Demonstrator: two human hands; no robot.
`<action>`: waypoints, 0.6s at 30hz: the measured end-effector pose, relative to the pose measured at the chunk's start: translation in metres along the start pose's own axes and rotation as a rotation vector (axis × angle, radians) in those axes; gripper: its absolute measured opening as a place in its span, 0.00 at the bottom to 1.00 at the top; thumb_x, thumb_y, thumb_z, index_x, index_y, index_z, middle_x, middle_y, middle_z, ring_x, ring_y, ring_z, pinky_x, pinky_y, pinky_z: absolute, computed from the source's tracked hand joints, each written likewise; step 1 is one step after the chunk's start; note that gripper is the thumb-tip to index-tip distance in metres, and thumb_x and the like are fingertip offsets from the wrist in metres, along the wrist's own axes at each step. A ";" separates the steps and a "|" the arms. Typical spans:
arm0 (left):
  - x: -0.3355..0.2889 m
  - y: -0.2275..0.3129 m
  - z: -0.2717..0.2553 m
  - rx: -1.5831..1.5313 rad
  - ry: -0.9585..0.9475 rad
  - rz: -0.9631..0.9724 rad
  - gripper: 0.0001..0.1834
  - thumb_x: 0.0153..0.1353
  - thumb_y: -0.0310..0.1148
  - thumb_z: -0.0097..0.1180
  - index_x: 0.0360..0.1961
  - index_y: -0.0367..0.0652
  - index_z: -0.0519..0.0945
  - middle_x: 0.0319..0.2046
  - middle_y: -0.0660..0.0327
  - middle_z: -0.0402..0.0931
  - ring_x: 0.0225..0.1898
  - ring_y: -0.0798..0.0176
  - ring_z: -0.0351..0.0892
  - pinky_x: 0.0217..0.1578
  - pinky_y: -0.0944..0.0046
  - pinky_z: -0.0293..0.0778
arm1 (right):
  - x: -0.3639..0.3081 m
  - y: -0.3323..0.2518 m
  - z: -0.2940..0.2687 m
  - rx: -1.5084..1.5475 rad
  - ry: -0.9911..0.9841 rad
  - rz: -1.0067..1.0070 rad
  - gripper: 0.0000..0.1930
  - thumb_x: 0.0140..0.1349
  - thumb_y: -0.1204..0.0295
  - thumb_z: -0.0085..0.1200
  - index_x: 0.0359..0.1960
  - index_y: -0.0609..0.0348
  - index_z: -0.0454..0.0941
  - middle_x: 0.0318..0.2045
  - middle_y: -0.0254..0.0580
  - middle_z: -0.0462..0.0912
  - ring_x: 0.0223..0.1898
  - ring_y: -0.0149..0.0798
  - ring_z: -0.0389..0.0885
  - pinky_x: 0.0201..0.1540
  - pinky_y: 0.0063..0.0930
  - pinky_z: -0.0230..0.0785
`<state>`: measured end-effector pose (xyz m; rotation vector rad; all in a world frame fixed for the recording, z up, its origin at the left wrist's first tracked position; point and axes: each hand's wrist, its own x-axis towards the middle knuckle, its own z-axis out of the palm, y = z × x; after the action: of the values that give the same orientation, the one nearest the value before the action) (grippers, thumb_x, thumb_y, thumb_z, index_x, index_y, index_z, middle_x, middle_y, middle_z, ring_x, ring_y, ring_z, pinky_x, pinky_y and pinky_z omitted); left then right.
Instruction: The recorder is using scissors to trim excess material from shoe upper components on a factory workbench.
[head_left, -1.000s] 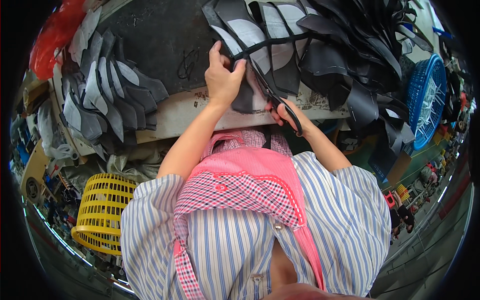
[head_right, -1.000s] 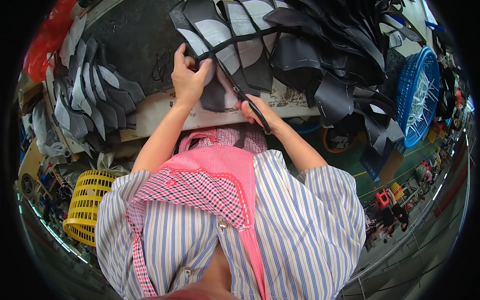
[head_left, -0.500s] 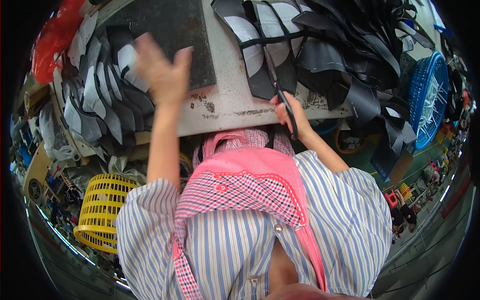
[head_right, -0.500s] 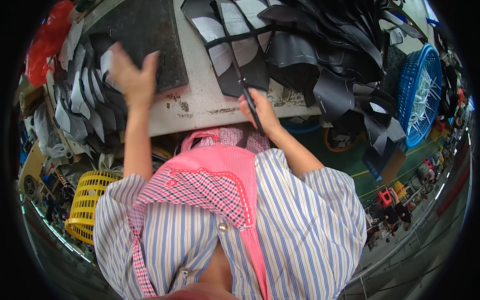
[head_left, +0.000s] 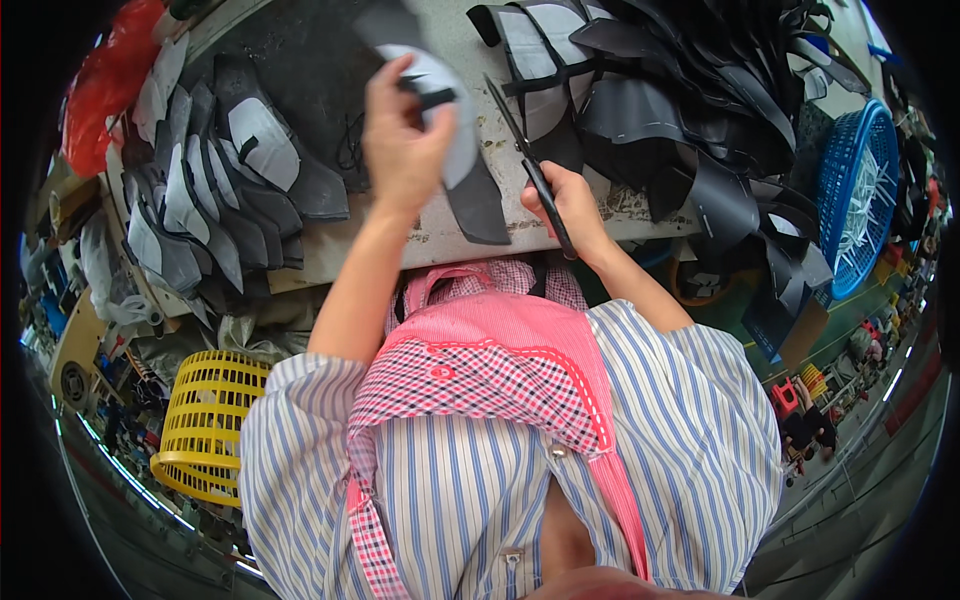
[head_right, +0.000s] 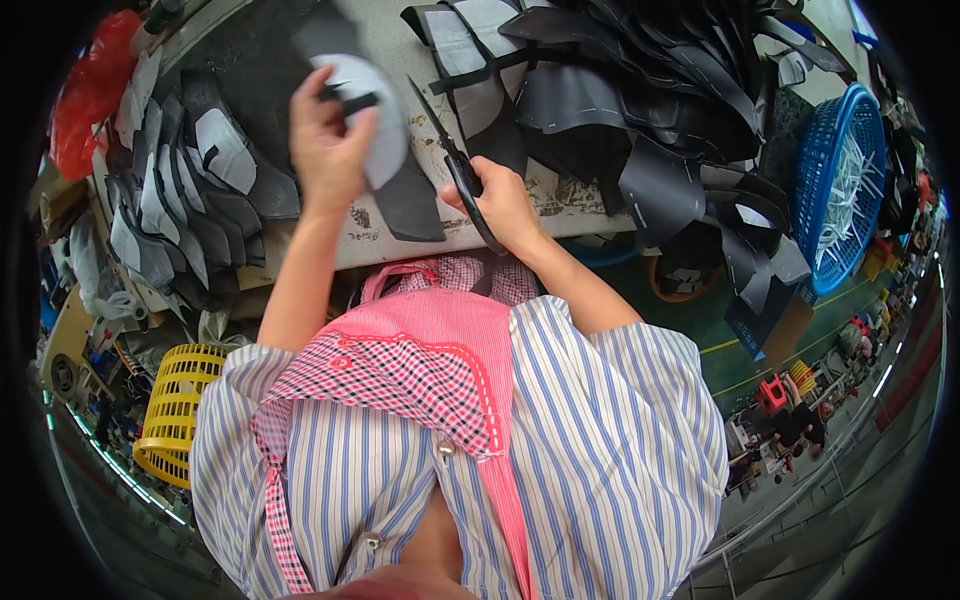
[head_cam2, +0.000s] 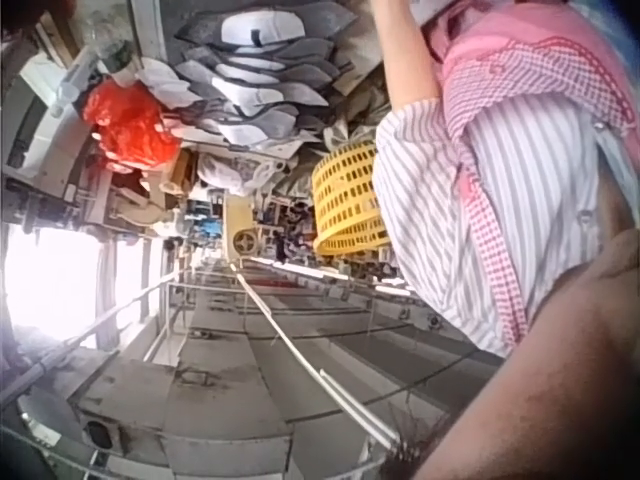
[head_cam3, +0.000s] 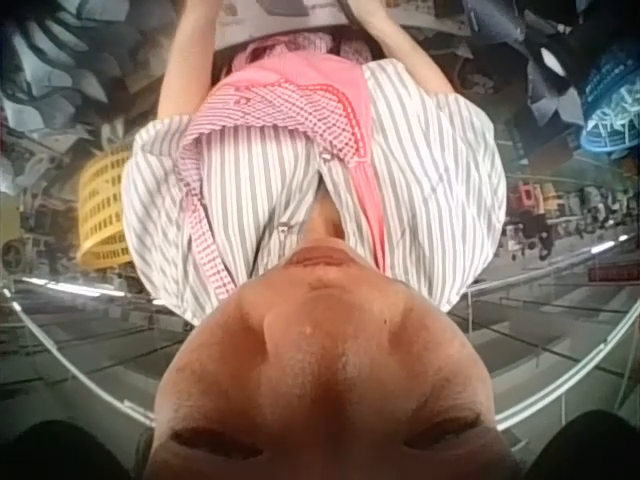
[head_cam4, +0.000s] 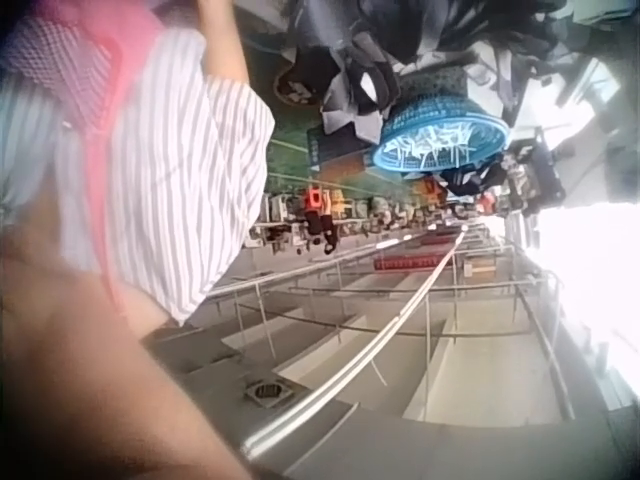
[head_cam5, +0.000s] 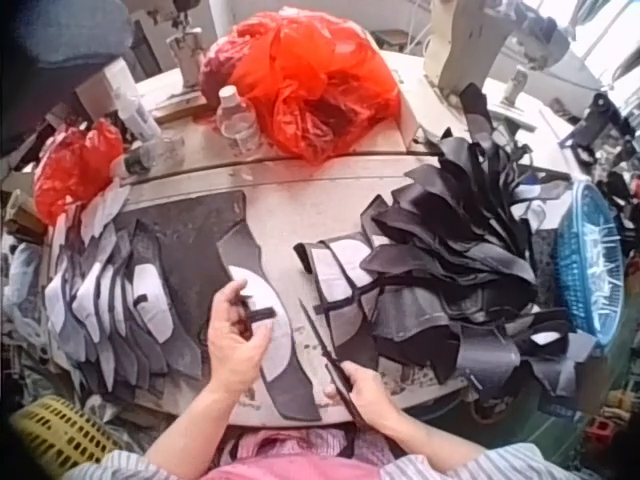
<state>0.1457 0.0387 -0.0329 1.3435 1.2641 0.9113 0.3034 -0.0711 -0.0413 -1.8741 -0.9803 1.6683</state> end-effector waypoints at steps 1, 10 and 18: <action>0.004 0.001 -0.018 -0.026 0.069 0.012 0.29 0.45 0.26 0.56 0.51 0.42 0.61 0.29 0.62 0.70 0.27 0.72 0.69 0.29 0.73 0.67 | -0.005 -0.001 -0.001 0.084 0.019 -0.020 0.16 0.47 0.62 0.55 0.23 0.64 0.67 0.14 0.37 0.68 0.18 0.24 0.64 0.20 0.22 0.58; 0.009 -0.004 -0.021 0.819 -0.138 0.362 0.20 0.45 0.39 0.57 0.40 0.43 0.73 0.37 0.56 0.71 0.42 0.54 0.66 0.44 0.60 0.60 | -0.030 0.041 -0.010 0.542 -0.226 -0.022 0.23 0.54 0.52 0.47 0.32 0.63 0.66 0.14 0.25 0.62 0.15 0.19 0.59 0.17 0.12 0.52; 0.013 -0.020 0.044 0.465 -0.195 0.290 0.09 0.48 0.33 0.52 0.22 0.36 0.72 0.26 0.59 0.69 0.33 0.59 0.68 0.35 0.65 0.63 | -0.007 0.022 -0.004 0.594 -0.246 -0.031 0.37 0.45 0.37 0.42 0.36 0.64 0.65 0.18 0.27 0.62 0.17 0.20 0.58 0.21 0.12 0.52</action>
<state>0.1868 0.0421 -0.0620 1.9716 1.1888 0.6766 0.3122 -0.0904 -0.0521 -1.2806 -0.5050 1.9322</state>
